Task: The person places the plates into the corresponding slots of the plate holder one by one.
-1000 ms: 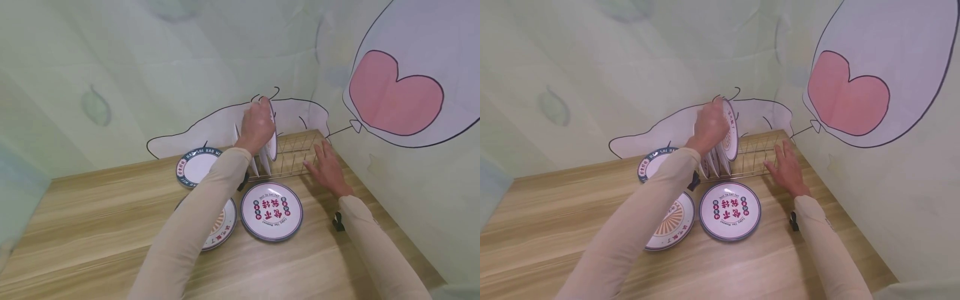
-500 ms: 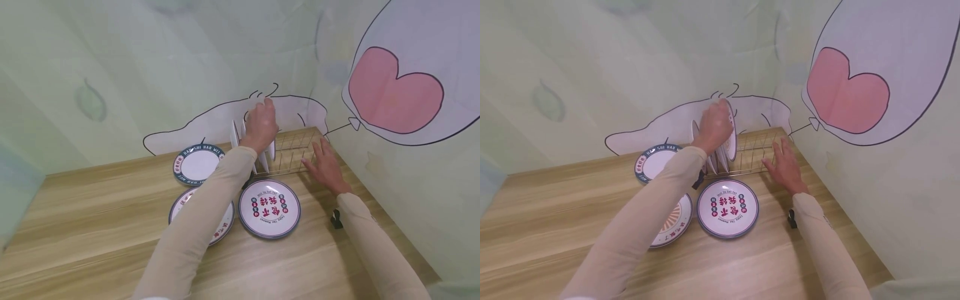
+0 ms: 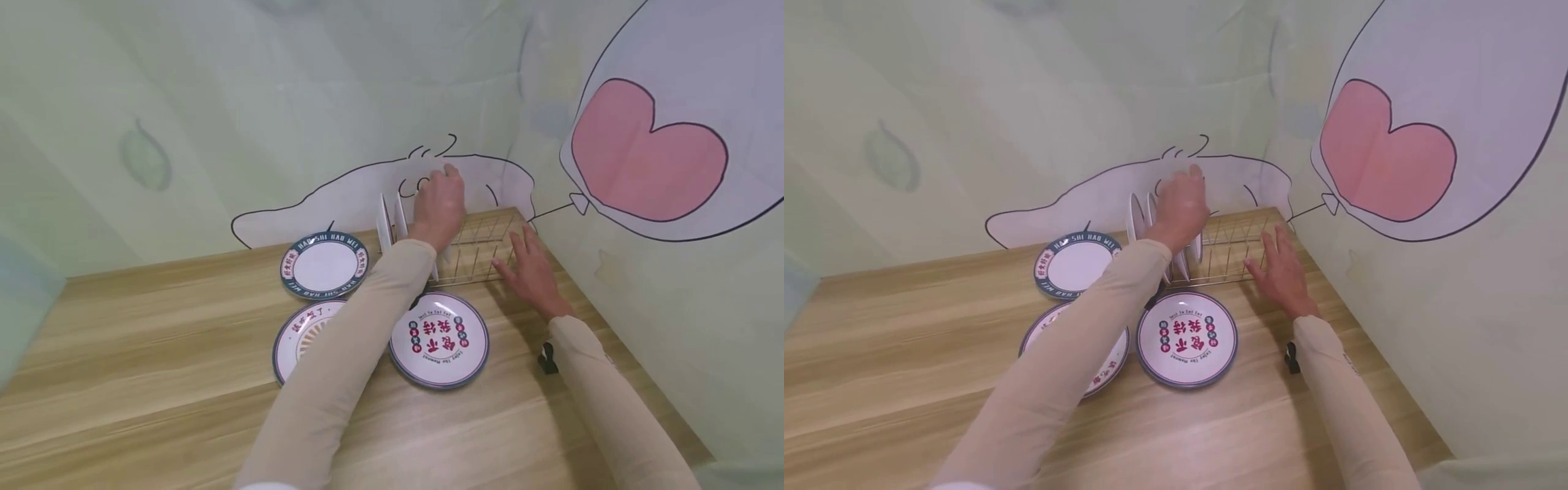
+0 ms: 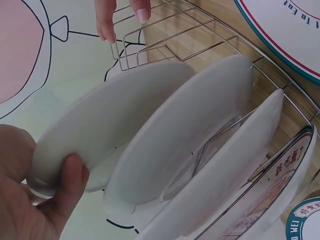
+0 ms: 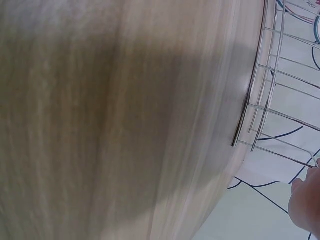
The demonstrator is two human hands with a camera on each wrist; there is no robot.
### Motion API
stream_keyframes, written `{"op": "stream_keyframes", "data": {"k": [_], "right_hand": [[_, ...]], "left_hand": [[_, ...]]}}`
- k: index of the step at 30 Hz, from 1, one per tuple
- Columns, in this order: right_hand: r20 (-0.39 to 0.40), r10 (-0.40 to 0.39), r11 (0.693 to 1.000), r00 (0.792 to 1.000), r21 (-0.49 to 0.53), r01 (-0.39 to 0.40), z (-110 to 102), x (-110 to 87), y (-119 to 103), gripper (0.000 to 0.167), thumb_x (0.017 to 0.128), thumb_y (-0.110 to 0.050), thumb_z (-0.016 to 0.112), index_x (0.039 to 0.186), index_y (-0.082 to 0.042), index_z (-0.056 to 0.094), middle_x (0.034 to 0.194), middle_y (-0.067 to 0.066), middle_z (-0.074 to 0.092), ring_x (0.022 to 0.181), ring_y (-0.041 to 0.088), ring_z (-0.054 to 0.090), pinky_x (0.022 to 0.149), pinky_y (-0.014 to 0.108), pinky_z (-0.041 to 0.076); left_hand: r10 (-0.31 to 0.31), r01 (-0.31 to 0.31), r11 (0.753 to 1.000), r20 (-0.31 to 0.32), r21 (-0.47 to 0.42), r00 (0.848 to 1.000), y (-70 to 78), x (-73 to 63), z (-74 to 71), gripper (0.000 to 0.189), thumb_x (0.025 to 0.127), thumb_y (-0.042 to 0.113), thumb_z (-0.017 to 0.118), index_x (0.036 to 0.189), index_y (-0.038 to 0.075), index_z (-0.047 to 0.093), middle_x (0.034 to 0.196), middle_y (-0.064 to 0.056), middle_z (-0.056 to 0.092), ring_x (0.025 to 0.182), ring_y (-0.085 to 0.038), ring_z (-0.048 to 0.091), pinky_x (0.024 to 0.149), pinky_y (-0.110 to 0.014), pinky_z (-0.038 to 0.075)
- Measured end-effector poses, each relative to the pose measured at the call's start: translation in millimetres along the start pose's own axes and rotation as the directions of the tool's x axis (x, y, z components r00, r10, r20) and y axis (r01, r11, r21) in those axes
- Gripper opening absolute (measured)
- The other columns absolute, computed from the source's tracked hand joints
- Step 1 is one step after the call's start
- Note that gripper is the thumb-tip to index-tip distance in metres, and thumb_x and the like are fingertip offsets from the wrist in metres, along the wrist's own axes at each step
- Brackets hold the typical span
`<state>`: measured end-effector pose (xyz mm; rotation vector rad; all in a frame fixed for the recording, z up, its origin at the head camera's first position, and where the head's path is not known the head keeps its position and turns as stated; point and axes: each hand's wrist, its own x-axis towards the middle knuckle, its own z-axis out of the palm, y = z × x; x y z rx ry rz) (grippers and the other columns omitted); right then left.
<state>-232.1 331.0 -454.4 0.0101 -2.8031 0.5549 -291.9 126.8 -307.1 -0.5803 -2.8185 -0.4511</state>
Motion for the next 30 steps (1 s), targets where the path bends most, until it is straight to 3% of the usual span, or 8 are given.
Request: {"op": "stream_keyframes", "data": {"k": [9, 21, 30], "right_hand": [[0.004, -0.004, 1.000, 1.000, 0.009, 0.004, -2, -3.4, 0, 0.074, 0.099, -0.035, 0.060, 0.152, 0.005, 0.029, 0.164, 0.029, 0.007, 0.149, 0.052, 0.017, 0.118, 0.066, 0.021], [-0.005, 0.003, 1.000, 1.000, -0.010, -0.003, -4, -5.9, 1, 0.073, 0.099, -0.036, 0.059, 0.152, 0.004, 0.030, 0.165, 0.028, 0.007, 0.149, 0.051, 0.017, 0.119, 0.065, 0.021], [0.006, 0.013, 1.000, 1.000, -0.011, -0.013, -5, -8.4, -3, 0.073, 0.099, -0.036, 0.059, 0.153, 0.004, 0.029, 0.165, 0.027, 0.006, 0.150, 0.051, 0.016, 0.119, 0.065, 0.021]], "left_hand": [[-0.003, 0.003, 1.000, 0.024, -0.010, 1.000, 7.8, -0.3, 10.2, 0.056, 0.099, 0.009, 0.053, 0.151, -0.003, 0.035, 0.119, -0.017, 0.064, 0.072, -0.014, 0.062, 0.053, -0.015, 0.050], [-0.003, 0.001, 0.995, 0.019, 0.097, 1.000, 12.0, -1.0, 24.3, 0.046, 0.102, 0.011, 0.047, 0.144, -0.007, 0.043, 0.112, -0.015, 0.068, 0.079, -0.016, 0.068, 0.060, -0.020, 0.057], [-0.035, 0.033, 0.996, 0.016, 0.082, 0.999, 11.5, -2.2, 35.0, 0.042, 0.101, 0.013, 0.051, 0.139, -0.006, 0.048, 0.110, -0.014, 0.068, 0.083, -0.017, 0.070, 0.064, -0.020, 0.058]]}}
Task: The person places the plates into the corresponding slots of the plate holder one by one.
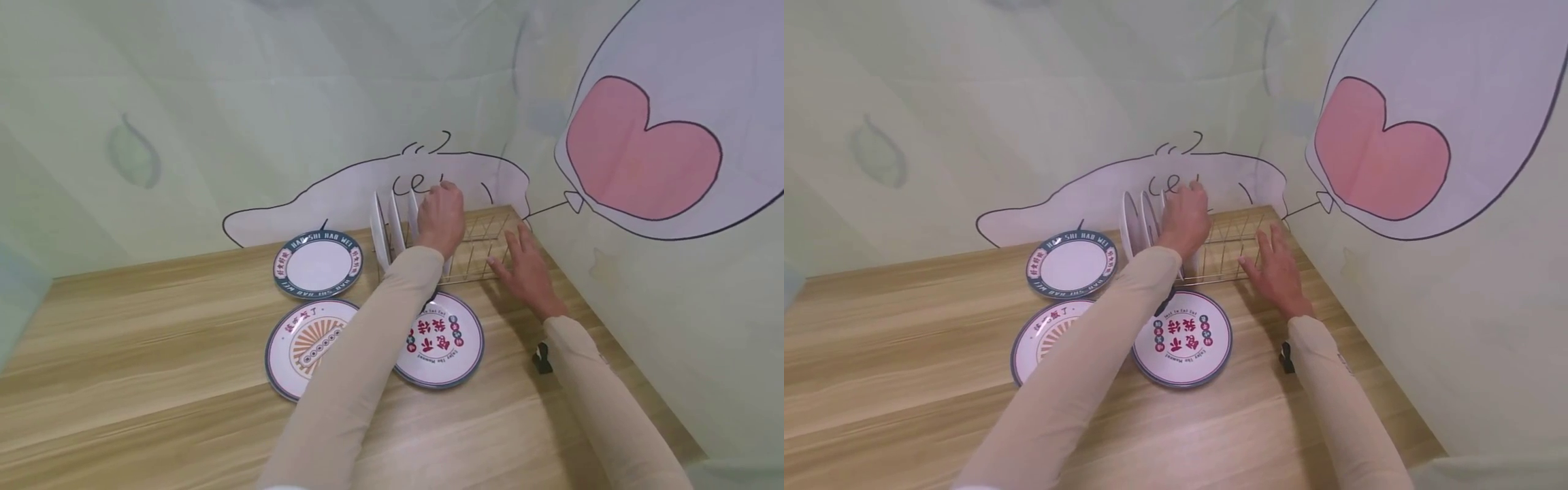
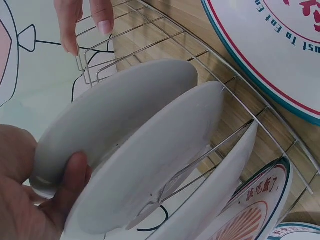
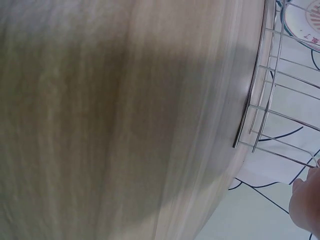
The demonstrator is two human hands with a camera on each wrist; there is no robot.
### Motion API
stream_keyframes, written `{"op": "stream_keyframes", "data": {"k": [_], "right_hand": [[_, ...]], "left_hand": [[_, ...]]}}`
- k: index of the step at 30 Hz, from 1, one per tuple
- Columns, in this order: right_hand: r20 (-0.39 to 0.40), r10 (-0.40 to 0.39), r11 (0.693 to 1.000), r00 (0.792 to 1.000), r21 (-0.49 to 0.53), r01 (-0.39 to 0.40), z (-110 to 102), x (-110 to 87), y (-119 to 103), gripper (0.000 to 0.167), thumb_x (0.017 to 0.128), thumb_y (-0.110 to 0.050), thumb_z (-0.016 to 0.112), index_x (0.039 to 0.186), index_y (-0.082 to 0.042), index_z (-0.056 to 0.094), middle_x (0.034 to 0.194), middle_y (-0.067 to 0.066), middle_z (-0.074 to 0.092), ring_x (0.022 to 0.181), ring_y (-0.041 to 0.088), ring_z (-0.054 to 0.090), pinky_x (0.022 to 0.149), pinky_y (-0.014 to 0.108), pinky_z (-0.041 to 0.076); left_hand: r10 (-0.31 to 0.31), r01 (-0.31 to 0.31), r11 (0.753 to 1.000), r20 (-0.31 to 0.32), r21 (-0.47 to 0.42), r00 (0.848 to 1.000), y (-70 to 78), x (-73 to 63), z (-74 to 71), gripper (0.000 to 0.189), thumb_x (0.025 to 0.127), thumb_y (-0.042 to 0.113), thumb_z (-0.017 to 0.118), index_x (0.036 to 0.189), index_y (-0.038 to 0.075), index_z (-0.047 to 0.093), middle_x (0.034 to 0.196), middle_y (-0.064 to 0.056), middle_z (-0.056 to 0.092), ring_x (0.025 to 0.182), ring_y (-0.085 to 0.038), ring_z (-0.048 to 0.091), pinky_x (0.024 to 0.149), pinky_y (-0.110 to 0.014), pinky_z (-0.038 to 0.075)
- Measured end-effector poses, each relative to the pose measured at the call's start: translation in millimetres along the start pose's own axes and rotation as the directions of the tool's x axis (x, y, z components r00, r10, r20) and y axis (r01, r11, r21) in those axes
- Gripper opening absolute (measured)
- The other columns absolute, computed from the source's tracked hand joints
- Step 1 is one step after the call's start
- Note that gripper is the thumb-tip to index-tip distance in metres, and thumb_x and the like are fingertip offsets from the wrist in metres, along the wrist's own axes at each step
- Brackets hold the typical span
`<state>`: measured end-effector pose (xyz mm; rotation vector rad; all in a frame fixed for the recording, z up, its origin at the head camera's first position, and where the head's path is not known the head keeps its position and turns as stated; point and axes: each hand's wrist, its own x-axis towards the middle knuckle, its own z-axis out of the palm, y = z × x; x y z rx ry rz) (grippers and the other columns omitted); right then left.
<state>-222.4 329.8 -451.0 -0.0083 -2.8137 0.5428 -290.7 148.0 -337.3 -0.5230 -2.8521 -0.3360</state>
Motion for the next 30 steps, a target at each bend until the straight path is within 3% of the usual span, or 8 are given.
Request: {"op": "stream_keyframes", "data": {"k": [12, 25, 30], "right_hand": [[-0.001, -0.003, 1.000, 1.000, 0.010, 0.003, 0.5, 1.1, -4.4, 0.073, 0.100, -0.036, 0.058, 0.153, 0.004, 0.029, 0.165, 0.027, 0.006, 0.150, 0.049, 0.016, 0.120, 0.064, 0.020], [-0.006, 0.000, 1.000, 1.000, 0.005, 0.000, 0.9, 0.1, -2.0, 0.072, 0.100, -0.036, 0.058, 0.152, 0.005, 0.030, 0.165, 0.028, 0.007, 0.150, 0.049, 0.016, 0.120, 0.063, 0.020], [0.002, 0.022, 1.000, 1.000, 0.007, -0.022, 0.2, -0.6, -0.6, 0.072, 0.100, -0.037, 0.057, 0.153, 0.004, 0.029, 0.166, 0.026, 0.005, 0.151, 0.048, 0.015, 0.120, 0.064, 0.020]], "left_hand": [[-0.049, 0.047, 0.998, 0.040, 0.036, 0.998, 0.7, 1.1, 4.0, 0.049, 0.099, 0.013, 0.055, 0.143, -0.005, 0.044, 0.118, -0.017, 0.067, 0.086, -0.018, 0.072, 0.065, -0.022, 0.059], [-0.041, 0.038, 0.997, 0.033, 0.069, 0.999, 5.5, 0.5, 0.8, 0.047, 0.097, 0.012, 0.055, 0.138, -0.011, 0.046, 0.121, -0.021, 0.066, 0.093, -0.020, 0.073, 0.069, -0.023, 0.061], [-0.041, 0.037, 0.995, 0.043, 0.087, 0.998, 5.7, -0.1, -2.4, 0.038, 0.099, 0.013, 0.053, 0.131, -0.008, 0.053, 0.116, -0.018, 0.064, 0.083, -0.016, 0.071, 0.062, -0.019, 0.059]]}}
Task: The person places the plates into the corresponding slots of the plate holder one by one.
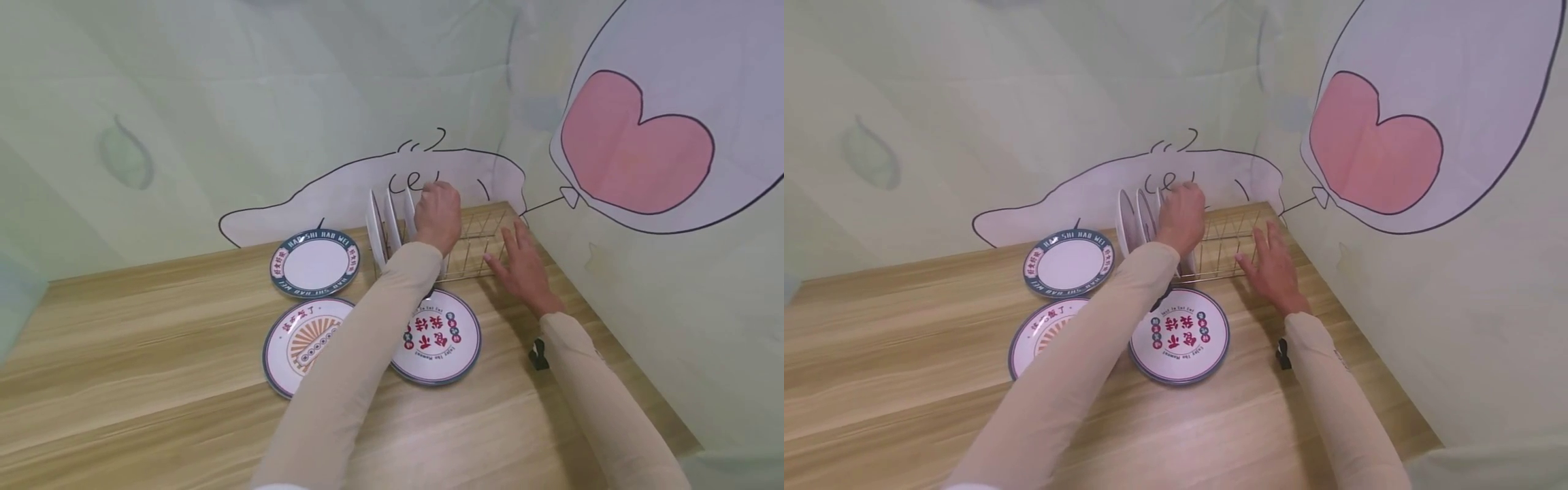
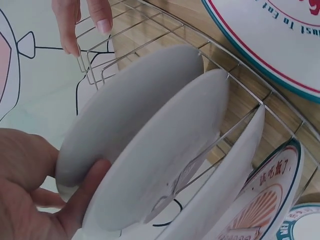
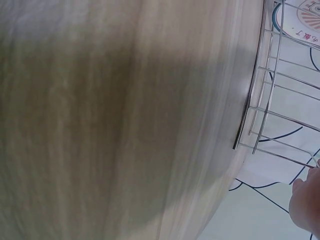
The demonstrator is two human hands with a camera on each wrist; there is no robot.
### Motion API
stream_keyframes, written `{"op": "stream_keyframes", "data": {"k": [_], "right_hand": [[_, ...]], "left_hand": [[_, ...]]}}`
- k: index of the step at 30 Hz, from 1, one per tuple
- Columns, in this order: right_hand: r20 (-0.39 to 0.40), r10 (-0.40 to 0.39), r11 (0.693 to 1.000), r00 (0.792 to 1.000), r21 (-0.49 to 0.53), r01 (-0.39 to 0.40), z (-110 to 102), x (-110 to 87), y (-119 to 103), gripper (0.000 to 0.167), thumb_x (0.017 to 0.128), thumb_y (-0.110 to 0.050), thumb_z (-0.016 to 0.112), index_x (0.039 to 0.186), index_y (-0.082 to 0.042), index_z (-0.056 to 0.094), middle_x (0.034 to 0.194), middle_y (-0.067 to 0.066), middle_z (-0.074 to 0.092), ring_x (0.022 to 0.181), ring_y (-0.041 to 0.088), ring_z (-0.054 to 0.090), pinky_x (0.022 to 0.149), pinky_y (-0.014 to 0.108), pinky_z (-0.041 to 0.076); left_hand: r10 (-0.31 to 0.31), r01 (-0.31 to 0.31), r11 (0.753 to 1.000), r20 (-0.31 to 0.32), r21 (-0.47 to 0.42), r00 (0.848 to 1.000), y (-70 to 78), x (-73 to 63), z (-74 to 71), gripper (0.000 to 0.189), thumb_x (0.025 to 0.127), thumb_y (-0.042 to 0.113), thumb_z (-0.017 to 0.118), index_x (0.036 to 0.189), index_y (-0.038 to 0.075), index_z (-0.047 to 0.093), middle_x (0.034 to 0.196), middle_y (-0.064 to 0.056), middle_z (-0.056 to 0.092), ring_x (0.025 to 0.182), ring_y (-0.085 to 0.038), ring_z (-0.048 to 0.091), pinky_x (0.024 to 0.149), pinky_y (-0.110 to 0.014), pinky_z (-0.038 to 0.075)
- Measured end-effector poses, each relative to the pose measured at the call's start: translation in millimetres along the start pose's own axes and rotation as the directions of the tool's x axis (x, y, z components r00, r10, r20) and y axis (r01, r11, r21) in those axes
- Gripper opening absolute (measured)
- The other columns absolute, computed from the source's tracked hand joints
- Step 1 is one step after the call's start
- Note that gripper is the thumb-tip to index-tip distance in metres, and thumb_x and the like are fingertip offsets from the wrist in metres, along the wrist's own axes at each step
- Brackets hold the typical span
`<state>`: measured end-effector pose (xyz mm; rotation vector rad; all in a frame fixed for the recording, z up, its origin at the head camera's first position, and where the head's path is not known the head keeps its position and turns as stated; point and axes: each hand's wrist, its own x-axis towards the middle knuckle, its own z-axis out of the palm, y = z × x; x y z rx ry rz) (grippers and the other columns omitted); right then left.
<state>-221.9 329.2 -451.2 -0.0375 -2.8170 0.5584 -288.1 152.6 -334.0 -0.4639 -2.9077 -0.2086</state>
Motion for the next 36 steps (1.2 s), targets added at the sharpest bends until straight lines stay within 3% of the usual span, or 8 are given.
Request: {"op": "stream_keyframes", "data": {"k": [16, 24, 31, 36], "right_hand": [[-0.002, 0.004, 1.000, 1.000, -0.003, -0.004, 3, 3.0, -2, 0.072, 0.100, -0.038, 0.057, 0.153, 0.003, 0.029, 0.166, 0.025, 0.006, 0.152, 0.046, 0.014, 0.120, 0.063, 0.021], [-0.003, -0.007, 1.000, 1.000, 0.006, 0.007, 4, 2.5, 0, 0.073, 0.100, -0.037, 0.057, 0.153, 0.003, 0.028, 0.166, 0.026, 0.005, 0.152, 0.047, 0.014, 0.120, 0.064, 0.020], [-0.007, -0.019, 1.000, 1.000, 0.019, 0.019, 5, 3.3, 1, 0.073, 0.100, -0.036, 0.057, 0.153, 0.004, 0.028, 0.166, 0.026, 0.005, 0.152, 0.047, 0.013, 0.120, 0.064, 0.019], [0.004, -0.023, 0.999, 1.000, 0.031, 0.023, 5, 3.2, -1, 0.073, 0.100, -0.035, 0.057, 0.153, 0.004, 0.027, 0.166, 0.026, 0.003, 0.151, 0.048, 0.012, 0.120, 0.065, 0.018]], "left_hand": [[0.085, -0.084, 0.996, -0.013, 0.043, 0.996, -7.3, -3.3, -8.8, 0.028, 0.099, 0.010, 0.052, 0.123, 0.000, 0.063, 0.127, -0.024, 0.057, 0.078, -0.017, 0.070, 0.054, -0.016, 0.055], [0.116, -0.118, 0.993, -0.075, -0.018, 0.990, -15.0, -3.0, -20.9, 0.025, 0.097, 0.008, 0.052, 0.117, -0.001, 0.062, 0.111, -0.017, 0.060, 0.077, -0.018, 0.068, 0.057, -0.020, 0.057], [0.091, -0.110, 0.984, -0.132, -0.142, 0.987, -31.4, -7.4, -43.0, 0.029, 0.096, 0.007, 0.053, 0.122, -0.003, 0.058, 0.103, -0.014, 0.059, 0.074, -0.023, 0.066, 0.061, -0.028, 0.058], [0.000, -0.030, 0.983, -0.164, -0.180, 0.987, -51.8, -14.3, -58.2, 0.026, 0.098, 0.014, 0.051, 0.119, 0.005, 0.061, 0.103, -0.012, 0.062, 0.069, -0.024, 0.064, 0.060, -0.035, 0.057]]}}
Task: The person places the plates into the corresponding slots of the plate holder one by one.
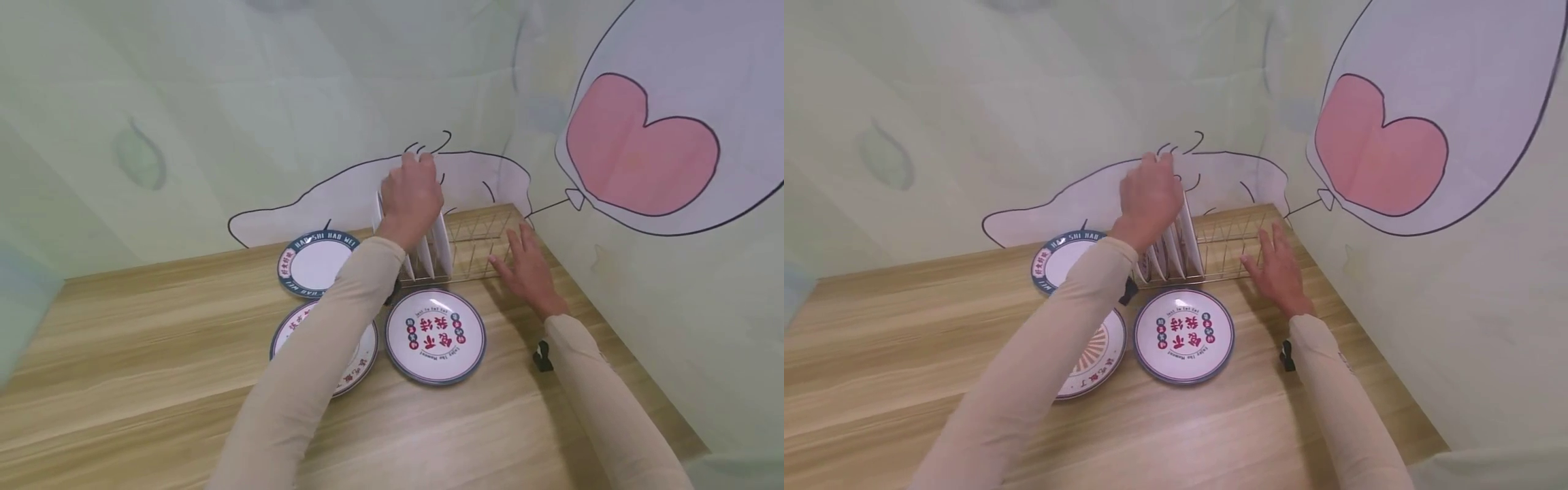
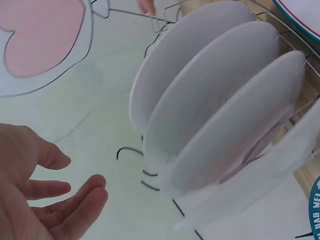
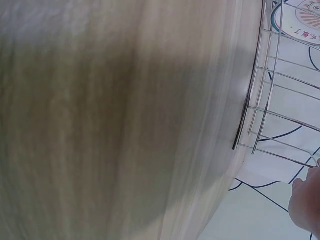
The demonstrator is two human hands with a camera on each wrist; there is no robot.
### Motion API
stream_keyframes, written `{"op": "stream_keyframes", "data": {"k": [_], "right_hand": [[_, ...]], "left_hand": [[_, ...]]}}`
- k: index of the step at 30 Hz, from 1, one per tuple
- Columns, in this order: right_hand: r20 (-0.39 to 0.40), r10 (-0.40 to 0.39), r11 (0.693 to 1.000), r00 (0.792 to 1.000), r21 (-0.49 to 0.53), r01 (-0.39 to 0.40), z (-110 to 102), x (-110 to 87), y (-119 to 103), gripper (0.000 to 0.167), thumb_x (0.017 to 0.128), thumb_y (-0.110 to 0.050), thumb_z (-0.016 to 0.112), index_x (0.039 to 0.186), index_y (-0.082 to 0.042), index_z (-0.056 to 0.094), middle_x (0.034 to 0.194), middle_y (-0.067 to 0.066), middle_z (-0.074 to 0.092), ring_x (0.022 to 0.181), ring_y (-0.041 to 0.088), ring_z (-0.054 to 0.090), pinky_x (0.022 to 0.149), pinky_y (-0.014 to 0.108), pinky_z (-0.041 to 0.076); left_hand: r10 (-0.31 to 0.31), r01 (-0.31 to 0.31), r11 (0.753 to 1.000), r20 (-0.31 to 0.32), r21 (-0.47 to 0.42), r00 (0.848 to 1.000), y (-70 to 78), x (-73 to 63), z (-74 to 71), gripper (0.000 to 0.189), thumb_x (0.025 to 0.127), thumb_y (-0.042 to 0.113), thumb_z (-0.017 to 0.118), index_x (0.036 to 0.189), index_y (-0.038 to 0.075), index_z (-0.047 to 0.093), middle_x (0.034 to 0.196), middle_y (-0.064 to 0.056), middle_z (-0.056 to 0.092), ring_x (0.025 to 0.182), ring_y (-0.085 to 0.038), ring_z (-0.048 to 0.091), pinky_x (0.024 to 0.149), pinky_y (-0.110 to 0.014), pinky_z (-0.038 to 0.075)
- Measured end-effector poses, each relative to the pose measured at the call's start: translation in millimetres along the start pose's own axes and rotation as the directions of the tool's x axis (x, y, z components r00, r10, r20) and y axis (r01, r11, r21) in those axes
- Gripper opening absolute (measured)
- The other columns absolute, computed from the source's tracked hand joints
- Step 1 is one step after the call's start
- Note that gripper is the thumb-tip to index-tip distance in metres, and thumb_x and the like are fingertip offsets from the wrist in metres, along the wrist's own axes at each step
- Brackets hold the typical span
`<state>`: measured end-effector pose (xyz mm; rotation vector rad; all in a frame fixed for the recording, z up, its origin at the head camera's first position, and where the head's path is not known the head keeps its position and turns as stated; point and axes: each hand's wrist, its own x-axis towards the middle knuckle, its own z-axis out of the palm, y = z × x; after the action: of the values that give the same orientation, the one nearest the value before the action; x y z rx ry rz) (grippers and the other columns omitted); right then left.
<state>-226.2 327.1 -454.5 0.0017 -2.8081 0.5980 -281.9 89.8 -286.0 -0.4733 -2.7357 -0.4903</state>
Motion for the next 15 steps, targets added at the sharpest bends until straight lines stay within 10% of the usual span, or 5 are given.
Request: {"op": "stream_keyframes", "data": {"k": [15], "right_hand": [[0.009, 0.016, 1.000, 1.000, 0.014, -0.016, 3, 5.1, 9, 0.073, 0.100, -0.037, 0.056, 0.154, 0.003, 0.026, 0.166, 0.025, 0.003, 0.151, 0.049, 0.013, 0.119, 0.065, 0.019]], "left_hand": [[-0.087, 0.088, 0.996, -0.105, 0.005, 0.991, -71.2, -31.8, -33.8, 0.031, 0.099, 0.023, 0.051, 0.119, 0.004, 0.065, 0.099, -0.016, 0.068, 0.070, -0.034, 0.064, 0.059, -0.045, 0.056]]}}
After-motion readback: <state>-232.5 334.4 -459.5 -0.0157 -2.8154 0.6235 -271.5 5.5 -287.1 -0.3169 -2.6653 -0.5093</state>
